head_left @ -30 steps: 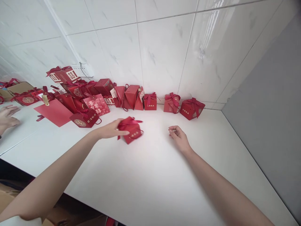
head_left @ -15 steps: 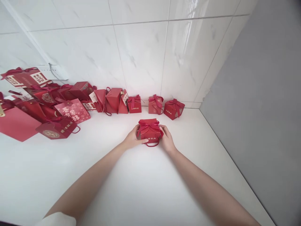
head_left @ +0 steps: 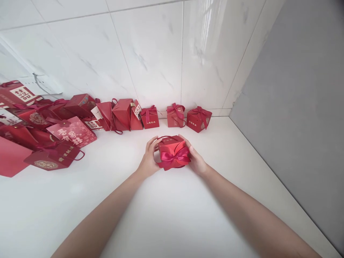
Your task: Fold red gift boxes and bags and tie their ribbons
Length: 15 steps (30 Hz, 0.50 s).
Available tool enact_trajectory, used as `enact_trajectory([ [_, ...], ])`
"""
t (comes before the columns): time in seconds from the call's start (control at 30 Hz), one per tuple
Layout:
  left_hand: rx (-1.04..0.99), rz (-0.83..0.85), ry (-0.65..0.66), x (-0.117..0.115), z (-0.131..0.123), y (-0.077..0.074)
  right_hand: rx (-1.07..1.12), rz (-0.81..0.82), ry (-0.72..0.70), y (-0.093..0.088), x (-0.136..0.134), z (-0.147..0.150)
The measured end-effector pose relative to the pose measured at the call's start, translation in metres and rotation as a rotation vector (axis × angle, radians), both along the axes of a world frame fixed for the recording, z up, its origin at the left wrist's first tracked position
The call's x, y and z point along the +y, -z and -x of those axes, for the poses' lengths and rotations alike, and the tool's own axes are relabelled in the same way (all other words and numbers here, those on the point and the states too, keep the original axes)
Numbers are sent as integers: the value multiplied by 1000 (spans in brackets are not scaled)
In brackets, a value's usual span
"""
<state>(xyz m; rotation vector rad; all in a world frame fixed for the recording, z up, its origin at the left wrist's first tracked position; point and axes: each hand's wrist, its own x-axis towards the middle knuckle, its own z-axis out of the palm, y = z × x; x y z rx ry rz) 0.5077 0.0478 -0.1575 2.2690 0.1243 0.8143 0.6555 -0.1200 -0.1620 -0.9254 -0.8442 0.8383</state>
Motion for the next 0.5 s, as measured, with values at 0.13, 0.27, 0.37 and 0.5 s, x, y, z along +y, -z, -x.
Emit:
enact_trajectory([
  [0.13, 81, 179, 35, 3, 0, 2, -89, 69, -7, -3, -4, 4],
  [0.27, 146, 252, -10, 1, 0, 0, -108, 115, 50, -5, -3, 8],
  [0.37, 142, 256, -31, 0, -1, -1, -121, 147, 85, -3, -1, 7],
  [0.5, 147, 258, -31, 0, -2, -4, -108, 155, 99, -1, -1, 6],
])
